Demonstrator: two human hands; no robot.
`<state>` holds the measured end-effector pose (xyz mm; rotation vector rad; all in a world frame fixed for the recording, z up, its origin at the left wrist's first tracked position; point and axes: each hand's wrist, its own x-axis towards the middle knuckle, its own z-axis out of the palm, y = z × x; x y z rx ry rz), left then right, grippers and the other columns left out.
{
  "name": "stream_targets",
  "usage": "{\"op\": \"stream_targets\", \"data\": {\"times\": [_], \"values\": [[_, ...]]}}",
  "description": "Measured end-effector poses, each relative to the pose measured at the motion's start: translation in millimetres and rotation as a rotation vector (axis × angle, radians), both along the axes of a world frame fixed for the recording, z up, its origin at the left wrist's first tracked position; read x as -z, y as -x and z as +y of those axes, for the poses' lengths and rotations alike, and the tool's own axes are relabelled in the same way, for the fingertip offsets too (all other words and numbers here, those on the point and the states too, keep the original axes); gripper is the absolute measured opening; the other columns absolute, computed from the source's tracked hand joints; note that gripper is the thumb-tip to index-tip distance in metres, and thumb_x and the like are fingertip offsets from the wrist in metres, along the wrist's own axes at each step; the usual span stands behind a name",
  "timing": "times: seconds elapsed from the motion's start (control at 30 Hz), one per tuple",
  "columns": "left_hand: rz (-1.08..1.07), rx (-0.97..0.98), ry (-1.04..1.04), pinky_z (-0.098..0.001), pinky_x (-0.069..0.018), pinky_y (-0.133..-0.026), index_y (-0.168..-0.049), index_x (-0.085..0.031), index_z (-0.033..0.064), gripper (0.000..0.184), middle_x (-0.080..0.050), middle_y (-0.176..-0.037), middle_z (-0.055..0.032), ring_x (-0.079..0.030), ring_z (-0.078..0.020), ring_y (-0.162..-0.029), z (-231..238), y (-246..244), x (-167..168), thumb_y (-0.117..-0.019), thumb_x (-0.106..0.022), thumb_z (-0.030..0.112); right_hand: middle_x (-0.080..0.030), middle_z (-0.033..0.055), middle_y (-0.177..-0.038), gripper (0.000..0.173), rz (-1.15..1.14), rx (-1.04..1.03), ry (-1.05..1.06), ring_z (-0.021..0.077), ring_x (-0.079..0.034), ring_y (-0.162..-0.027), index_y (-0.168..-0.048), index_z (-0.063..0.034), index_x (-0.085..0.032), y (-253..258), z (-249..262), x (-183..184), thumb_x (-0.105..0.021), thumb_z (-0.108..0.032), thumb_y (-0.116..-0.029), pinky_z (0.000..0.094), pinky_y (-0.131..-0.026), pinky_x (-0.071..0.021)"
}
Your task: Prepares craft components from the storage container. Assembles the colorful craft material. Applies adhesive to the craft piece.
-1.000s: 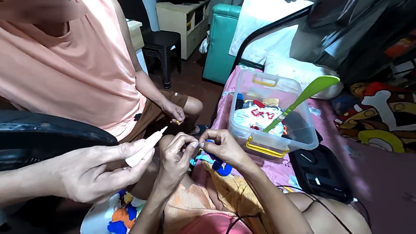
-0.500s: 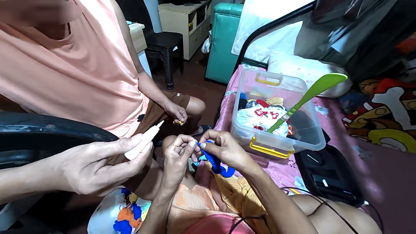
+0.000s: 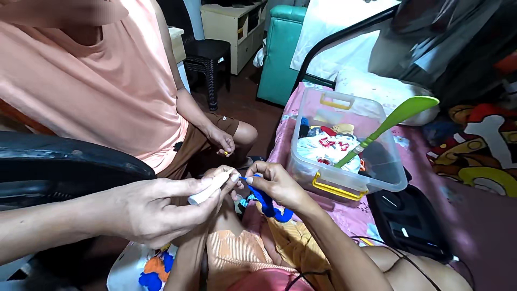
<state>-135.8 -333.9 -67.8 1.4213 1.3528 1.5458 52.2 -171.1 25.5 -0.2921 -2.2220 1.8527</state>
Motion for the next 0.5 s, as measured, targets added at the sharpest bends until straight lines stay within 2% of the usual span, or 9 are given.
{"op": "stream_targets", "data": {"times": [0.03, 0.07, 0.17, 0.23, 0.33, 0.43, 0.5], "values": [[0.144, 0.151, 0.104, -0.0228, -0.0557, -0.087, -0.133, -0.058, 0.0059, 0.032, -0.065, -0.122, -0.0047, -0.065, -0.0097, -0.103, -8.3, 5.2, -27.6, -0.1104, -0.041, 0.021, -0.063, -0.0031, -0.078, 0.009, -0.012, -0.007, -0.012, -0.0001, -0.058, -0.066, -0.098, -0.0032, -0.064, 0.4, 0.4, -0.8, -0.057, -0.008, -0.0997, 0.0175, -0.063, -0.0493], [0.196, 0.265, 0.163, -0.0219, -0.0521, -0.094, -0.139, -0.053, 0.0050, 0.037, -0.060, -0.130, -0.0040, -0.061, -0.0087, -0.113, -11.4, 4.3, -51.1, -0.1098, -0.035, 0.018, -0.062, -0.0035, -0.077, 0.009, -0.024, -0.012, -0.026, -0.0002, -0.057, -0.064, -0.098, -0.0037, -0.064, 0.6, 0.6, -1.8, -0.057, -0.009, -0.0995, 0.0174, -0.062, -0.0485], [-0.172, 0.232, 0.229, -0.0171, -0.0530, -0.076, -0.123, -0.056, 0.0110, 0.027, -0.064, -0.110, 0.0006, -0.062, -0.0044, -0.091, -5.4, -28.6, -92.9, -0.1069, -0.034, 0.015, -0.060, -0.0043, -0.073, 0.009, -0.058, -0.024, -0.072, -0.0001, -0.055, -0.061, -0.097, -0.0048, -0.064, 0.9, 1.6, -4.5, -0.058, -0.011, -0.0995, 0.0176, -0.059, -0.0468], [-0.260, 0.215, 0.194, -0.0169, -0.0530, -0.074, -0.121, -0.058, 0.0108, 0.026, -0.064, -0.108, 0.0002, -0.062, -0.0047, -0.088, -2.9, -32.5, -88.3, -0.1065, -0.036, 0.014, -0.060, -0.0039, -0.072, 0.009, -0.068, -0.019, -0.088, 0.0007, -0.055, -0.061, -0.097, -0.0054, -0.064, 0.9, 2.5, -4.9, -0.058, -0.012, -0.0989, 0.0185, -0.059, -0.0468], [-0.252, 0.218, 0.135, -0.0180, -0.0522, -0.081, -0.121, -0.058, 0.0107, 0.027, -0.064, -0.110, 0.0003, -0.062, -0.0054, -0.093, -1.0, -32.3, -81.8, -0.1030, -0.037, 0.011, -0.058, -0.0042, -0.070, 0.008, -0.075, -0.002, -0.090, 0.0007, -0.053, -0.060, -0.096, -0.0061, -0.064, 1.4, 2.7, -4.7, -0.059, -0.012, -0.0981, 0.0185, -0.058, -0.0457], [-0.243, 0.235, 0.045, -0.0201, -0.0513, -0.084, -0.120, -0.058, 0.0115, 0.026, -0.064, -0.111, 0.0001, -0.062, -0.0067, -0.097, 1.1, -28.5, -69.4, -0.1010, -0.043, 0.021, -0.060, -0.0038, -0.073, 0.009, -0.076, 0.003, -0.094, 0.0010, -0.055, -0.063, -0.096, -0.0058, -0.064, 2.3, 2.2, -5.4, -0.059, -0.012, -0.0984, 0.0191, -0.060, -0.0470], [-0.233, 0.242, 0.025, -0.0209, -0.0515, -0.085, -0.121, -0.058, 0.0108, 0.027, -0.064, -0.112, -0.0003, -0.062, -0.0071, -0.098, 0.9, -26.2, -65.4, -0.1002, -0.045, 0.023, -0.060, -0.0038, -0.073, 0.009, -0.068, 0.006, -0.100, 0.0009, -0.055, -0.063, -0.095, -0.0058, -0.065, 3.2, 1.7, -5.3, -0.059, -0.012, -0.0985, 0.0191, -0.061, -0.0469]]}}
